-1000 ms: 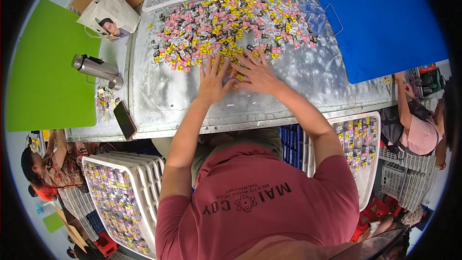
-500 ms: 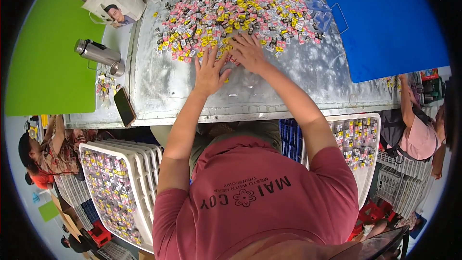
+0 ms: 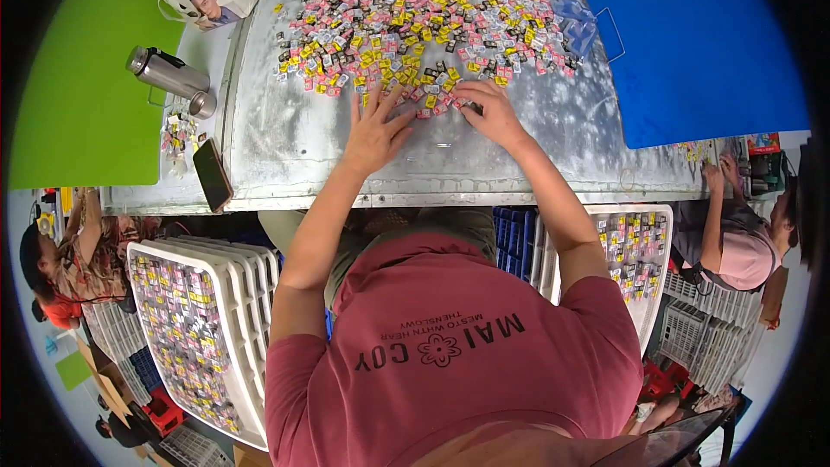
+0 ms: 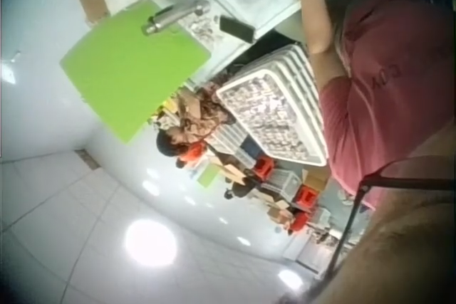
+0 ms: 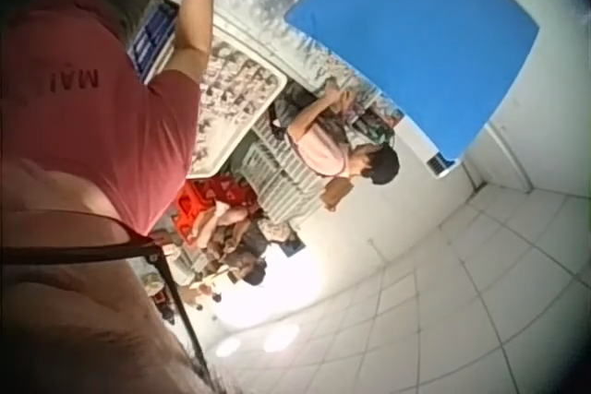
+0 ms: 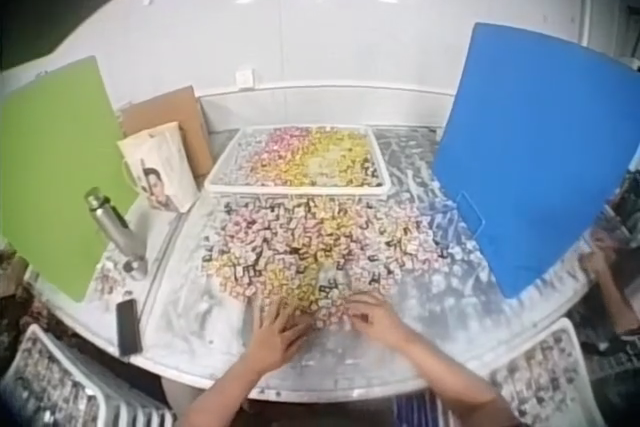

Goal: Sorting various small toy character parts from a large central pile on a workbench into smaller groups or containers.

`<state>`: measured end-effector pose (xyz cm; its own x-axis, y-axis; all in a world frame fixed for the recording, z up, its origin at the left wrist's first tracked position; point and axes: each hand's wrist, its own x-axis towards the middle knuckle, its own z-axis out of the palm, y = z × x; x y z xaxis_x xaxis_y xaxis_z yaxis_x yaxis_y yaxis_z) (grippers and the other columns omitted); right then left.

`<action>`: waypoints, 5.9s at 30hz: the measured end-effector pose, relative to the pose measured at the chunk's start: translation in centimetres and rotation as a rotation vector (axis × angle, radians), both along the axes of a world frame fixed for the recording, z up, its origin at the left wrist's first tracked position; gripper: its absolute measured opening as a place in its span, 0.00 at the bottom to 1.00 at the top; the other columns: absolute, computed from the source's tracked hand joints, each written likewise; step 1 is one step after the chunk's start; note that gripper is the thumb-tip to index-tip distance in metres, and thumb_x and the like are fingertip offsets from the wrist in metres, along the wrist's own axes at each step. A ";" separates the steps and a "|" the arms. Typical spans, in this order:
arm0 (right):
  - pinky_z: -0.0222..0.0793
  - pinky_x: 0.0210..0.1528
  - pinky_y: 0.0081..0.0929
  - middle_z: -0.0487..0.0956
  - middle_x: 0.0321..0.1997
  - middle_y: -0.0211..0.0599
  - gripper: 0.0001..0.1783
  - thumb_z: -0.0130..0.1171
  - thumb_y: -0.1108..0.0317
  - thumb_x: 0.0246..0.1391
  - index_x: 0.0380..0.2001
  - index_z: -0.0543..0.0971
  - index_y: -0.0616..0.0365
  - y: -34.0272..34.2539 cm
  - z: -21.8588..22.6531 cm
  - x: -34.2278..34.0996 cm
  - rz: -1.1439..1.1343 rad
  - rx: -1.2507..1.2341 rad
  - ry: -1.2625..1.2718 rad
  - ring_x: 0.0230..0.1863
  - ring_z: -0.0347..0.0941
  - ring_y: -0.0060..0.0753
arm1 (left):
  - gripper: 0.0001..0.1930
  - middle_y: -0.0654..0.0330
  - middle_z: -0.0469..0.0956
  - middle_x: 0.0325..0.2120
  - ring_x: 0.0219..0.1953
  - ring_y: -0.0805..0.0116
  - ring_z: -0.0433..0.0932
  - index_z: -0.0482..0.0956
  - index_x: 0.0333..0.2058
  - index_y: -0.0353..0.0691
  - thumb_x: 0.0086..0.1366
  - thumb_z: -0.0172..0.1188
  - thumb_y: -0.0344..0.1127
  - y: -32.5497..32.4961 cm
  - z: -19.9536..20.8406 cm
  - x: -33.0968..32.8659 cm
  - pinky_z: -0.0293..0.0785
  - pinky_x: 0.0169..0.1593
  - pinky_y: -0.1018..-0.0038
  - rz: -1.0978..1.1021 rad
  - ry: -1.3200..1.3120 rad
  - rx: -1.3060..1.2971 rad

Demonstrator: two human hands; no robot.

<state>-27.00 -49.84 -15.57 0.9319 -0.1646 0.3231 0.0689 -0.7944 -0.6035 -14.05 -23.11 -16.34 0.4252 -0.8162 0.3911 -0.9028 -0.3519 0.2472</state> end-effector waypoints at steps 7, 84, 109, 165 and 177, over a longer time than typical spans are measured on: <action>0.61 0.65 0.39 0.80 0.56 0.33 0.19 0.69 0.70 0.50 0.48 0.86 0.50 0.5 0.4 -1.0 -0.055 -0.102 0.013 0.59 0.73 0.41 | 0.19 0.65 0.72 0.63 0.70 0.52 0.63 0.84 0.52 0.53 0.61 0.67 0.39 -1.5 0.9 -0.5 0.50 0.72 0.39 -0.067 -0.031 -0.029; 0.75 0.54 0.43 0.81 0.47 0.48 0.16 0.66 0.65 0.54 0.47 0.86 0.54 -1.4 2.6 9.1 0.029 -0.110 0.379 0.48 0.80 0.51 | 0.17 0.63 0.80 0.41 0.45 0.56 0.79 0.85 0.46 0.51 0.57 0.71 0.38 -5.9 0.5 1.1 0.73 0.49 0.59 -0.054 0.138 -0.074; 0.77 0.47 0.43 0.83 0.39 0.48 0.14 0.68 0.64 0.53 0.42 0.87 0.56 -1.4 3.0 9.3 0.057 -0.143 0.377 0.42 0.82 0.51 | 0.15 0.64 0.80 0.36 0.42 0.59 0.80 0.87 0.39 0.51 0.55 0.73 0.48 -7.4 0.5 -0.2 0.73 0.47 0.60 0.095 0.066 -0.103; 0.76 0.49 0.42 0.79 0.45 0.40 0.13 0.67 0.75 0.48 0.40 0.83 0.58 10.4 0.3 4.8 0.246 -0.130 -0.032 0.47 0.78 0.49 | 0.16 0.54 0.81 0.45 0.46 0.50 0.78 0.84 0.48 0.37 0.60 0.62 0.21 5.8 -0.1 -3.8 0.76 0.51 0.60 0.161 0.222 -0.288; 0.76 0.42 0.40 0.78 0.38 0.44 0.15 0.67 0.77 0.45 0.41 0.82 0.62 11.8 0.6 5.1 0.315 0.021 0.035 0.39 0.79 0.48 | 0.13 0.54 0.77 0.35 0.41 0.50 0.79 0.84 0.43 0.39 0.58 0.70 0.28 6.1 1.1 -2.5 0.77 0.45 0.59 0.184 0.483 -0.196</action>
